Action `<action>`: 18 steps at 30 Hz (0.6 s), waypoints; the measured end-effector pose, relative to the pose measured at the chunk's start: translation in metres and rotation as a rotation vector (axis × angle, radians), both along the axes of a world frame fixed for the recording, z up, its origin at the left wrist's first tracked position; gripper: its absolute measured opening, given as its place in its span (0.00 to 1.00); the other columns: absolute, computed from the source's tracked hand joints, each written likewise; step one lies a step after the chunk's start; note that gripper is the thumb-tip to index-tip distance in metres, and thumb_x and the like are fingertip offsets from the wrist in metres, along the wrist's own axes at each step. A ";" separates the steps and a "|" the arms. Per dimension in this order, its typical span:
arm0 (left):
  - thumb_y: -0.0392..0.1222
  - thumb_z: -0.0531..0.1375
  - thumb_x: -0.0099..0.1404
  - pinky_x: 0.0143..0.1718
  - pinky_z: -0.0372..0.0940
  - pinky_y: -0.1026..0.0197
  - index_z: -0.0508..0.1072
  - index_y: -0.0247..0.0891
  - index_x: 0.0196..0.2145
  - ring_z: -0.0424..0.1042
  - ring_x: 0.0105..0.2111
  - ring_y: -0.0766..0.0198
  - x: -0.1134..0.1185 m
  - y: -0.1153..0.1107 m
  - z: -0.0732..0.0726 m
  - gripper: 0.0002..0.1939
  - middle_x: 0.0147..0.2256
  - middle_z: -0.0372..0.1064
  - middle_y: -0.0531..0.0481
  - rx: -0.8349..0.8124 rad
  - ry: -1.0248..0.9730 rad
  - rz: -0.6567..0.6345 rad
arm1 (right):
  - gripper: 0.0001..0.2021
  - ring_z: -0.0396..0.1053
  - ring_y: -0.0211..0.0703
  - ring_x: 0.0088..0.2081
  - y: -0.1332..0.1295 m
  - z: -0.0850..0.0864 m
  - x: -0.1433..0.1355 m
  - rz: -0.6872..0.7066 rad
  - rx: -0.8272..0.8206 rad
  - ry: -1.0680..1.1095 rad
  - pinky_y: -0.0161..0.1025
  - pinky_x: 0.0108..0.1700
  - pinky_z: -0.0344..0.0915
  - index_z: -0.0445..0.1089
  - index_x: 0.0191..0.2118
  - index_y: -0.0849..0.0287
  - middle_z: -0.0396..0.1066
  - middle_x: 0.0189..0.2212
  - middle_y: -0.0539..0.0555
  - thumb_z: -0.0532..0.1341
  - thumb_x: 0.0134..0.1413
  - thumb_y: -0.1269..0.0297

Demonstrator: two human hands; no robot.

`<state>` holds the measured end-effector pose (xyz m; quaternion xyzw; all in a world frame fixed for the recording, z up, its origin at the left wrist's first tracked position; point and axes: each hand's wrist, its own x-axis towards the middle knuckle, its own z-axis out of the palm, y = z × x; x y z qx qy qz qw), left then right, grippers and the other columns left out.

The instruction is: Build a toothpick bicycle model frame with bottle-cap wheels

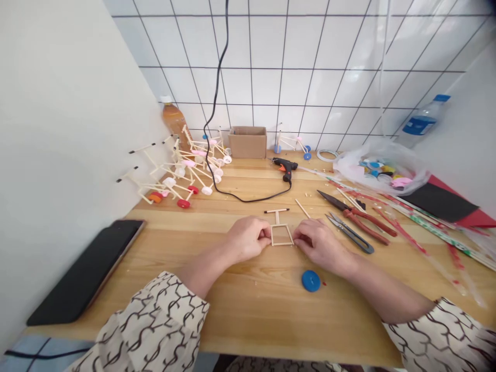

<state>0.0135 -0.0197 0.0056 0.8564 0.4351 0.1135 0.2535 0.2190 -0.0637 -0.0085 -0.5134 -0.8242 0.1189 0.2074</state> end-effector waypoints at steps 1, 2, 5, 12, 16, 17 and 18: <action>0.35 0.60 0.53 0.27 0.59 0.66 0.74 0.38 0.25 0.68 0.25 0.66 0.000 0.000 0.000 0.03 0.25 0.70 0.52 0.002 -0.002 0.003 | 0.07 0.67 0.42 0.31 0.000 0.000 0.000 0.004 0.006 0.005 0.40 0.37 0.57 0.68 0.27 0.59 0.71 0.25 0.51 0.58 0.49 0.76; 0.35 0.61 0.52 0.27 0.60 0.66 0.74 0.38 0.25 0.68 0.25 0.66 0.000 0.000 0.000 0.02 0.25 0.70 0.52 0.005 -0.004 0.006 | 0.07 0.67 0.42 0.31 0.000 0.001 0.001 0.007 0.012 0.012 0.40 0.37 0.57 0.68 0.26 0.59 0.71 0.25 0.51 0.58 0.50 0.76; 0.34 0.61 0.52 0.28 0.60 0.66 0.74 0.38 0.26 0.68 0.26 0.66 -0.001 0.000 0.001 0.02 0.25 0.70 0.53 0.017 -0.016 0.014 | 0.06 0.67 0.43 0.31 0.000 0.002 0.002 0.009 0.037 0.038 0.41 0.36 0.58 0.68 0.27 0.59 0.71 0.26 0.52 0.57 0.51 0.75; 0.31 0.59 0.54 0.30 0.61 0.66 0.74 0.37 0.27 0.68 0.27 0.65 0.000 -0.001 0.000 0.04 0.26 0.70 0.52 0.051 -0.069 0.007 | 0.06 0.68 0.44 0.34 -0.001 0.004 0.002 0.000 0.062 0.102 0.41 0.38 0.59 0.68 0.31 0.59 0.71 0.29 0.54 0.55 0.54 0.74; 0.30 0.58 0.56 0.32 0.62 0.65 0.74 0.37 0.28 0.68 0.29 0.65 -0.001 -0.001 -0.002 0.06 0.27 0.71 0.52 0.062 -0.105 -0.021 | 0.06 0.67 0.44 0.34 -0.003 0.004 0.000 0.026 0.059 0.121 0.42 0.38 0.59 0.68 0.32 0.59 0.70 0.29 0.54 0.55 0.55 0.74; 0.29 0.58 0.56 0.32 0.62 0.65 0.74 0.37 0.28 0.69 0.29 0.65 -0.001 -0.001 -0.002 0.07 0.27 0.71 0.52 0.064 -0.114 -0.025 | 0.06 0.66 0.44 0.34 -0.004 0.004 -0.001 0.037 0.066 0.129 0.42 0.38 0.59 0.68 0.33 0.59 0.70 0.30 0.54 0.55 0.55 0.74; 0.29 0.57 0.56 0.32 0.62 0.65 0.74 0.37 0.28 0.69 0.29 0.65 -0.002 -0.001 -0.003 0.07 0.27 0.71 0.52 0.065 -0.123 -0.028 | 0.06 0.66 0.44 0.34 -0.005 0.004 -0.002 0.050 0.077 0.138 0.42 0.38 0.59 0.68 0.33 0.59 0.70 0.30 0.54 0.55 0.55 0.75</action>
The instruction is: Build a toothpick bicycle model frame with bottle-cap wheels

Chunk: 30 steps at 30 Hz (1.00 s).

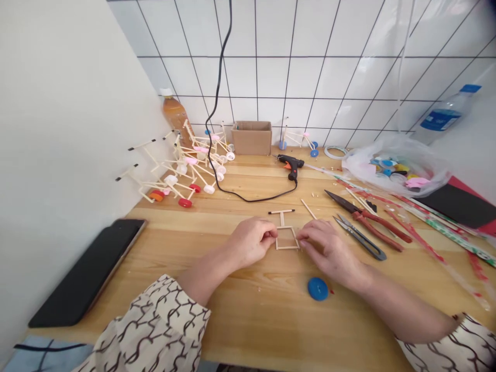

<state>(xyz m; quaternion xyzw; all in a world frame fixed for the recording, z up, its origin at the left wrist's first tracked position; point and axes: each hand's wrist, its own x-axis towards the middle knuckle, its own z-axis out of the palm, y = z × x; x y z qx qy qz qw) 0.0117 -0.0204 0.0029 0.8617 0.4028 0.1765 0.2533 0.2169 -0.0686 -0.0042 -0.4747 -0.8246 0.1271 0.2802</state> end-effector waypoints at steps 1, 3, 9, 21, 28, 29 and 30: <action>0.28 0.57 0.56 0.33 0.62 0.65 0.74 0.37 0.28 0.69 0.30 0.65 -0.001 0.000 -0.001 0.07 0.27 0.71 0.52 0.001 -0.010 -0.002 | 0.06 0.65 0.44 0.35 -0.001 0.000 -0.001 0.013 0.014 0.008 0.42 0.38 0.59 0.68 0.34 0.59 0.69 0.30 0.54 0.55 0.55 0.75; 0.28 0.57 0.56 0.33 0.63 0.65 0.74 0.38 0.28 0.69 0.30 0.64 -0.001 0.000 -0.002 0.08 0.27 0.71 0.52 0.001 -0.026 -0.006 | 0.07 0.64 0.44 0.35 -0.003 0.000 -0.002 0.034 0.039 0.025 0.43 0.38 0.59 0.68 0.35 0.59 0.68 0.31 0.55 0.55 0.55 0.76; 0.28 0.58 0.56 0.35 0.63 0.64 0.74 0.37 0.28 0.69 0.31 0.64 -0.001 -0.004 -0.002 0.08 0.27 0.71 0.51 0.001 -0.092 -0.046 | 0.07 0.62 0.43 0.34 -0.006 0.000 -0.002 0.042 0.010 0.054 0.42 0.38 0.59 0.67 0.35 0.59 0.67 0.30 0.54 0.54 0.56 0.77; 0.30 0.56 0.60 0.36 0.64 0.61 0.74 0.37 0.28 0.69 0.33 0.62 -0.003 -0.006 0.000 0.08 0.29 0.72 0.49 0.044 -0.054 -0.083 | 0.06 0.65 0.44 0.34 -0.007 -0.001 -0.005 0.024 0.008 0.092 0.42 0.37 0.61 0.69 0.34 0.58 0.69 0.30 0.55 0.56 0.55 0.74; 0.29 0.56 0.59 0.38 0.64 0.61 0.75 0.38 0.29 0.69 0.35 0.62 -0.004 -0.006 -0.002 0.09 0.31 0.72 0.50 0.045 -0.028 -0.098 | 0.07 0.63 0.44 0.34 -0.009 -0.002 -0.010 0.046 0.028 0.064 0.43 0.38 0.60 0.69 0.34 0.58 0.69 0.30 0.55 0.54 0.56 0.74; 0.29 0.56 0.59 0.38 0.64 0.61 0.75 0.38 0.29 0.69 0.35 0.62 -0.004 -0.005 -0.003 0.09 0.30 0.72 0.50 0.039 -0.032 -0.090 | 0.08 0.63 0.44 0.34 -0.009 -0.001 -0.010 0.044 0.031 0.052 0.43 0.38 0.60 0.69 0.34 0.58 0.68 0.30 0.55 0.54 0.56 0.74; 0.29 0.56 0.59 0.38 0.64 0.61 0.75 0.38 0.30 0.70 0.34 0.62 -0.004 -0.005 -0.003 0.09 0.30 0.72 0.50 0.033 -0.039 -0.081 | 0.08 0.63 0.45 0.35 -0.009 -0.001 -0.011 0.042 0.033 0.041 0.43 0.38 0.60 0.70 0.34 0.59 0.68 0.30 0.55 0.54 0.56 0.74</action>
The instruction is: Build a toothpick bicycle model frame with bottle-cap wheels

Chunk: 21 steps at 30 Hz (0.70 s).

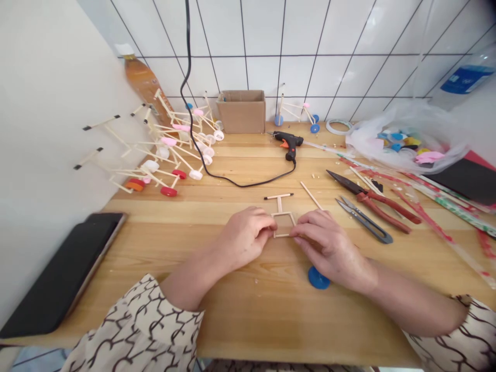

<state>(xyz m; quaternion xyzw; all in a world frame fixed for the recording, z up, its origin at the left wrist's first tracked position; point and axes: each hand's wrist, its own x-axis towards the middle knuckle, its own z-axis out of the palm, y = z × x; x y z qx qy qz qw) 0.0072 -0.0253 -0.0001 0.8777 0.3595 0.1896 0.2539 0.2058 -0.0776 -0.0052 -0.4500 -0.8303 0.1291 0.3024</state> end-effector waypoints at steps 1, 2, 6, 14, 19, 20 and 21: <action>0.28 0.56 0.59 0.37 0.64 0.61 0.75 0.38 0.30 0.70 0.34 0.62 0.000 0.001 0.000 0.09 0.30 0.72 0.50 -0.005 -0.009 0.007 | 0.08 0.63 0.45 0.35 0.001 0.001 -0.001 0.000 0.001 -0.012 0.43 0.38 0.59 0.70 0.34 0.59 0.68 0.31 0.55 0.54 0.55 0.74; 0.28 0.56 0.59 0.37 0.64 0.61 0.75 0.38 0.30 0.70 0.34 0.62 -0.001 0.001 0.000 0.09 0.30 0.72 0.50 -0.008 -0.018 0.013 | 0.08 0.63 0.45 0.35 0.001 0.002 -0.002 0.002 0.000 -0.025 0.43 0.39 0.59 0.70 0.35 0.59 0.68 0.31 0.55 0.54 0.55 0.75; 0.27 0.56 0.58 0.38 0.64 0.61 0.75 0.37 0.31 0.70 0.34 0.62 -0.001 0.002 -0.001 0.10 0.30 0.72 0.50 -0.018 -0.026 0.009 | 0.08 0.62 0.46 0.36 0.005 0.008 -0.007 0.027 -0.032 -0.097 0.44 0.40 0.58 0.70 0.35 0.60 0.67 0.31 0.55 0.54 0.55 0.76; 0.27 0.55 0.59 0.39 0.65 0.60 0.75 0.38 0.32 0.70 0.36 0.62 0.001 0.000 -0.001 0.11 0.31 0.72 0.49 -0.035 -0.002 -0.019 | 0.08 0.60 0.46 0.35 0.008 0.008 -0.014 0.014 -0.031 -0.219 0.44 0.40 0.56 0.69 0.31 0.60 0.66 0.29 0.56 0.54 0.54 0.75; 0.27 0.55 0.59 0.39 0.64 0.60 0.74 0.38 0.32 0.69 0.36 0.62 0.000 0.001 -0.003 0.11 0.31 0.71 0.50 -0.029 0.006 -0.026 | 0.09 0.59 0.46 0.35 0.008 0.006 -0.016 0.021 -0.001 -0.265 0.44 0.39 0.56 0.70 0.31 0.61 0.67 0.29 0.56 0.53 0.55 0.75; 0.27 0.55 0.59 0.38 0.64 0.61 0.74 0.37 0.32 0.69 0.35 0.62 0.000 0.001 -0.003 0.11 0.31 0.71 0.50 -0.028 0.009 -0.030 | 0.09 0.59 0.46 0.34 0.008 0.006 -0.017 0.015 0.004 -0.274 0.43 0.39 0.56 0.70 0.31 0.61 0.67 0.29 0.57 0.53 0.55 0.75; 0.27 0.55 0.59 0.38 0.64 0.61 0.74 0.37 0.32 0.69 0.35 0.62 0.000 0.001 -0.003 0.11 0.31 0.71 0.50 -0.030 0.013 -0.032 | 0.09 0.59 0.46 0.34 0.007 0.006 -0.018 0.009 0.006 -0.282 0.43 0.39 0.56 0.70 0.30 0.62 0.67 0.29 0.57 0.53 0.55 0.75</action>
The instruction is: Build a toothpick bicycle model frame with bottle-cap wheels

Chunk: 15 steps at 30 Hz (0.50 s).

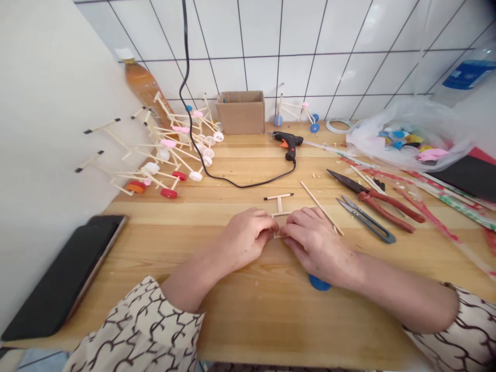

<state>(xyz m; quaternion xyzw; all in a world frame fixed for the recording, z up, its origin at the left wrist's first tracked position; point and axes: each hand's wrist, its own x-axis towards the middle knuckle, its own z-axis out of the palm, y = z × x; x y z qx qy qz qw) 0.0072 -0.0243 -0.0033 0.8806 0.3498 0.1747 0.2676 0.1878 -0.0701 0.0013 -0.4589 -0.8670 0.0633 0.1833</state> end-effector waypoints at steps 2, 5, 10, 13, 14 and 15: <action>0.27 0.55 0.60 0.38 0.64 0.61 0.74 0.37 0.32 0.69 0.35 0.62 0.000 0.000 0.000 0.10 0.31 0.71 0.50 -0.005 0.003 0.001 | 0.09 0.59 0.46 0.34 0.000 0.000 -0.002 -0.008 0.001 -0.015 0.43 0.39 0.55 0.70 0.30 0.62 0.66 0.29 0.57 0.54 0.55 0.75; 0.27 0.55 0.60 0.37 0.63 0.62 0.74 0.37 0.31 0.69 0.34 0.63 0.001 0.001 0.001 0.10 0.30 0.71 0.50 -0.016 -0.001 0.002 | 0.08 0.59 0.46 0.35 0.000 0.000 -0.003 -0.012 -0.019 -0.037 0.43 0.40 0.55 0.70 0.30 0.62 0.67 0.29 0.57 0.54 0.54 0.75; 0.27 0.55 0.60 0.37 0.63 0.63 0.74 0.37 0.30 0.69 0.34 0.63 0.001 0.001 0.002 0.10 0.30 0.71 0.50 -0.023 0.012 0.016 | 0.08 0.60 0.47 0.36 0.001 -0.002 -0.004 -0.009 -0.061 -0.056 0.43 0.41 0.55 0.70 0.31 0.62 0.68 0.30 0.57 0.54 0.54 0.77; 0.27 0.55 0.60 0.37 0.63 0.63 0.74 0.37 0.31 0.69 0.34 0.63 0.001 0.001 0.002 0.11 0.30 0.71 0.50 -0.020 0.013 0.010 | 0.07 0.60 0.47 0.36 0.000 -0.004 -0.005 -0.002 -0.069 -0.067 0.43 0.41 0.55 0.70 0.31 0.63 0.68 0.30 0.58 0.55 0.53 0.77; 0.27 0.55 0.60 0.37 0.63 0.63 0.74 0.37 0.31 0.69 0.34 0.63 0.001 0.001 0.003 0.11 0.30 0.71 0.50 -0.016 0.013 0.005 | 0.07 0.60 0.47 0.36 0.000 -0.004 -0.006 0.005 -0.068 -0.065 0.43 0.40 0.56 0.70 0.31 0.63 0.67 0.30 0.58 0.55 0.53 0.77; 0.27 0.55 0.59 0.36 0.63 0.62 0.74 0.37 0.31 0.69 0.34 0.63 0.001 0.001 0.003 0.10 0.30 0.71 0.50 -0.013 0.013 0.000 | 0.06 0.60 0.47 0.36 -0.001 -0.003 -0.006 0.010 -0.062 -0.059 0.43 0.40 0.56 0.69 0.31 0.63 0.67 0.30 0.58 0.55 0.53 0.77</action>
